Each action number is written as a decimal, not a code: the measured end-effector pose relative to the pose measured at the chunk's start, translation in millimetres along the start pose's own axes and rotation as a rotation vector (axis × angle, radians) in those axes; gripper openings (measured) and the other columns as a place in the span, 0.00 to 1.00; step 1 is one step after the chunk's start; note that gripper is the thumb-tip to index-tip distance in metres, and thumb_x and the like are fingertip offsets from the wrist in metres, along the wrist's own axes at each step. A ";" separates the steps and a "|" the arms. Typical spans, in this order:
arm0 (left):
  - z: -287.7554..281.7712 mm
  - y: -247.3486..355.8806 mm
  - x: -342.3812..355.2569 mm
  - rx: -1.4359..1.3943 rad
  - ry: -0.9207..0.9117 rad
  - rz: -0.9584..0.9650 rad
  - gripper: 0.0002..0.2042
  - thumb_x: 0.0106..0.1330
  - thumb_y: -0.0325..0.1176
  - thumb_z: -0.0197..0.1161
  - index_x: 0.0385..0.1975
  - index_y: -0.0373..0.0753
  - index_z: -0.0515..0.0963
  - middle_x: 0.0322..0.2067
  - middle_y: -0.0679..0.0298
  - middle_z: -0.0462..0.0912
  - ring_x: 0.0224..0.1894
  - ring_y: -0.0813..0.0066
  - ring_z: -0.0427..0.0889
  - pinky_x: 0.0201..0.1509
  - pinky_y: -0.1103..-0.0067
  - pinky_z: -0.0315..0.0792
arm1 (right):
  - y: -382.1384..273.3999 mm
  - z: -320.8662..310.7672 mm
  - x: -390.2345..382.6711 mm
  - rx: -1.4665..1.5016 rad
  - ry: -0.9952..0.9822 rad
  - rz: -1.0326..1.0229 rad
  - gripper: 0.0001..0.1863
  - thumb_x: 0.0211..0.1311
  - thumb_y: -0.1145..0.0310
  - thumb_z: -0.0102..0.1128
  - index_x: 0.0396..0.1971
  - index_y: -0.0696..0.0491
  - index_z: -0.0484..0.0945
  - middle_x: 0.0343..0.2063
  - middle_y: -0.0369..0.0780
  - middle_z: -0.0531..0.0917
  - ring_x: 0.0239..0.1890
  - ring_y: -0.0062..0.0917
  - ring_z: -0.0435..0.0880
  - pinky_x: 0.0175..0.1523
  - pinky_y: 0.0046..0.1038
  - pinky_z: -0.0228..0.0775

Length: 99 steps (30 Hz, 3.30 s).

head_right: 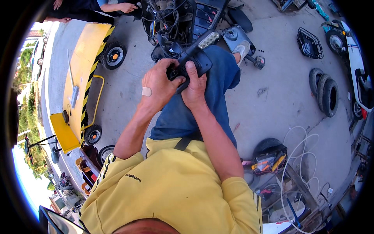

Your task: The person sits on the ground and works on a scooter's handlebar assembly, using a screwdriver to remove screws and detach the control housing. They manipulate wires and connectors, then reassemble the housing and secure it back onto the handlebar.

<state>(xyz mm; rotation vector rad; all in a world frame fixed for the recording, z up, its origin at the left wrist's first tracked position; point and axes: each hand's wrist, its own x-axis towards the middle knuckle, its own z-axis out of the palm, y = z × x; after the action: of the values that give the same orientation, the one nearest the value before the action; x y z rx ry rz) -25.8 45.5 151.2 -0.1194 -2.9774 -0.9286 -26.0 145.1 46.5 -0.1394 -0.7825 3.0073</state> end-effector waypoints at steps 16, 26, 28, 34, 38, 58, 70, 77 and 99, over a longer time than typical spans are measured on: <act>-13.7 0.9 8.5 0.040 -0.182 -0.087 0.25 0.53 0.37 0.79 0.50 0.34 0.83 0.45 0.50 0.89 0.49 0.46 0.88 0.51 0.60 0.80 | -0.8 1.2 -4.4 -0.018 -0.076 -0.086 0.20 0.80 0.62 0.56 0.63 0.56 0.75 0.57 0.39 0.83 0.58 0.27 0.83 0.66 0.33 0.74; -14.0 2.7 14.4 0.111 -0.181 -0.019 0.25 0.51 0.36 0.80 0.47 0.30 0.82 0.43 0.46 0.88 0.46 0.44 0.87 0.49 0.60 0.80 | 2.8 0.0 -3.4 -0.018 -0.027 -0.081 0.19 0.79 0.62 0.58 0.63 0.54 0.76 0.57 0.39 0.84 0.57 0.28 0.84 0.63 0.32 0.77; -13.3 3.8 16.7 0.156 -0.166 0.044 0.23 0.50 0.37 0.80 0.44 0.31 0.83 0.40 0.45 0.88 0.43 0.43 0.87 0.46 0.60 0.79 | 4.3 -2.7 -3.1 0.001 -0.008 -0.070 0.19 0.79 0.62 0.58 0.63 0.54 0.76 0.57 0.39 0.84 0.57 0.28 0.84 0.62 0.33 0.77; -13.4 5.8 18.9 0.242 -0.200 0.102 0.22 0.50 0.40 0.79 0.40 0.31 0.83 0.38 0.46 0.88 0.43 0.43 0.87 0.45 0.58 0.80 | 4.4 -2.3 -4.7 0.016 0.001 -0.064 0.19 0.78 0.62 0.59 0.63 0.53 0.76 0.56 0.39 0.84 0.56 0.28 0.85 0.62 0.33 0.77; -16.4 9.2 19.4 0.220 -0.205 0.099 0.22 0.49 0.41 0.79 0.39 0.32 0.84 0.38 0.47 0.88 0.42 0.43 0.87 0.45 0.58 0.80 | 1.9 4.2 -5.4 0.078 0.034 -0.069 0.16 0.76 0.67 0.61 0.58 0.55 0.80 0.52 0.36 0.86 0.52 0.23 0.86 0.59 0.28 0.78; 6.6 -5.3 -17.9 -0.136 0.225 0.193 0.16 0.58 0.29 0.77 0.45 0.36 0.82 0.52 0.55 0.81 0.42 0.48 0.88 0.47 0.63 0.82 | -9.8 1.2 -5.7 0.066 0.052 0.104 0.17 0.68 0.69 0.56 0.55 0.55 0.79 0.46 0.38 0.84 0.47 0.25 0.85 0.55 0.30 0.78; -23.0 -27.7 -84.5 -0.386 -0.504 0.031 0.12 0.58 0.23 0.74 0.41 0.37 0.80 0.37 0.60 0.81 0.38 0.55 0.84 0.41 0.67 0.78 | -28.8 1.0 2.2 0.187 0.032 0.206 0.29 0.77 0.44 0.58 0.62 0.53 0.75 0.57 0.40 0.82 0.60 0.33 0.81 0.68 0.42 0.71; -9.2 -45.2 -124.2 -0.081 -0.445 0.185 0.16 0.59 0.31 0.77 0.44 0.38 0.78 0.38 0.57 0.80 0.43 0.50 0.84 0.44 0.63 0.79 | -38.3 -4.8 -0.2 0.249 0.052 0.255 0.29 0.80 0.45 0.52 0.68 0.51 0.74 0.65 0.44 0.79 0.69 0.40 0.75 0.76 0.51 0.61; -20.0 -31.0 -37.1 -0.705 -0.037 -0.048 0.15 0.73 0.22 0.61 0.58 0.32 0.79 0.38 0.65 0.80 0.38 0.80 0.80 0.40 0.81 0.74 | -20.8 -2.1 0.0 0.234 0.004 0.260 0.33 0.81 0.39 0.43 0.66 0.52 0.73 0.59 0.44 0.82 0.62 0.38 0.80 0.70 0.45 0.68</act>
<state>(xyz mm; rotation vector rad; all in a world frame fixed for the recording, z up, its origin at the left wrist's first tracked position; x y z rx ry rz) 8.6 6.3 148.5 -0.0710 -2.5365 -1.9449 -25.6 164.2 54.9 -0.2590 -0.4355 3.3115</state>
